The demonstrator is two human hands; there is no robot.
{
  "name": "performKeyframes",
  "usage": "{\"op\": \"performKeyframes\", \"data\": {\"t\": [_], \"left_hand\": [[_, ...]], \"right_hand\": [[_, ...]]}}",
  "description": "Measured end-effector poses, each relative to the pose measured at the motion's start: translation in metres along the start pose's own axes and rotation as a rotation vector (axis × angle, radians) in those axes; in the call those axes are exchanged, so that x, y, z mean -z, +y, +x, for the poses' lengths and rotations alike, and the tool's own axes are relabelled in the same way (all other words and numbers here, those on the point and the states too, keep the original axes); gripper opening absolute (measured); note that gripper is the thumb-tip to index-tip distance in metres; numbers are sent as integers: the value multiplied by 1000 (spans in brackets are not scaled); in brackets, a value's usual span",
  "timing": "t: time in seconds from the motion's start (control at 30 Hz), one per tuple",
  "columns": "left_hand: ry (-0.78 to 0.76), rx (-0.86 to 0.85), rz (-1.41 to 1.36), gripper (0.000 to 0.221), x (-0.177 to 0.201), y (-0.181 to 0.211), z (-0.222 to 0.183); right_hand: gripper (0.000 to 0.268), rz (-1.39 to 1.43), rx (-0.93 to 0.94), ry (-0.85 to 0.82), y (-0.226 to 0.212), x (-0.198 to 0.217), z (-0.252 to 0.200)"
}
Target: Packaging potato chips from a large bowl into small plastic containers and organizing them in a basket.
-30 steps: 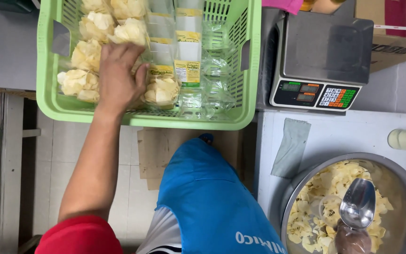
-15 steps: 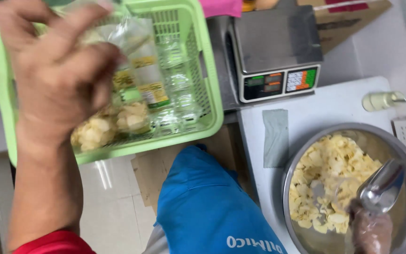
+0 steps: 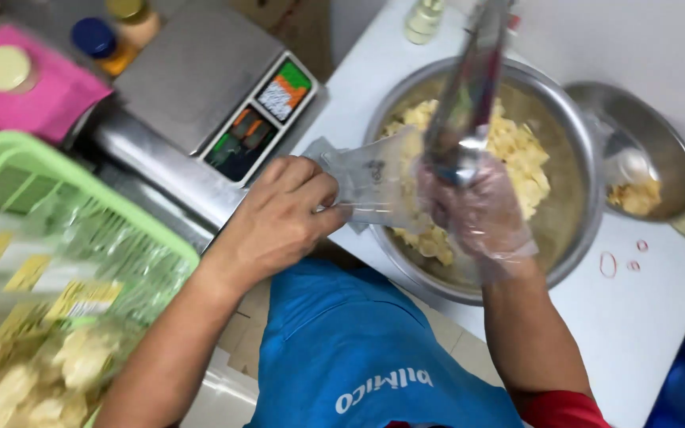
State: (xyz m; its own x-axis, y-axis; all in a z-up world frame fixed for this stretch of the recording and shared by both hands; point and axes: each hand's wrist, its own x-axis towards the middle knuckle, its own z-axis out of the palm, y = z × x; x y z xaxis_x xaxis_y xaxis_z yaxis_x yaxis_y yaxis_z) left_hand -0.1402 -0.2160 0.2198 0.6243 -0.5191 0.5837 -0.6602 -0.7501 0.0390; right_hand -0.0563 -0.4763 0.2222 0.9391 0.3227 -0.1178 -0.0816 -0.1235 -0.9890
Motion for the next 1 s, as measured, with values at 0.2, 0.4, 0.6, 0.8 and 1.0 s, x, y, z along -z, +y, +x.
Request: {"op": "performKeyframes", "data": {"t": [0.2,0.4,0.6,0.8,1.0], "left_hand": [[126,50,-265,20,-70,13,32],[100,47,-439,18,-136,37,59],[-82,573,-781,82,-153,56,79],[-391,752,-1000,114,-177,82,67],[-225,852,-982,109,-169,81,55]], "right_hand": [[17,-321,-84,104,55,62,12],[15,-385,-168,19,72,95,10],[10,-163,-259,-56,78,111,5],[8,-109,-266,-125,144,136,0],[18,-124,-329,-96,76,139,-2]]}}
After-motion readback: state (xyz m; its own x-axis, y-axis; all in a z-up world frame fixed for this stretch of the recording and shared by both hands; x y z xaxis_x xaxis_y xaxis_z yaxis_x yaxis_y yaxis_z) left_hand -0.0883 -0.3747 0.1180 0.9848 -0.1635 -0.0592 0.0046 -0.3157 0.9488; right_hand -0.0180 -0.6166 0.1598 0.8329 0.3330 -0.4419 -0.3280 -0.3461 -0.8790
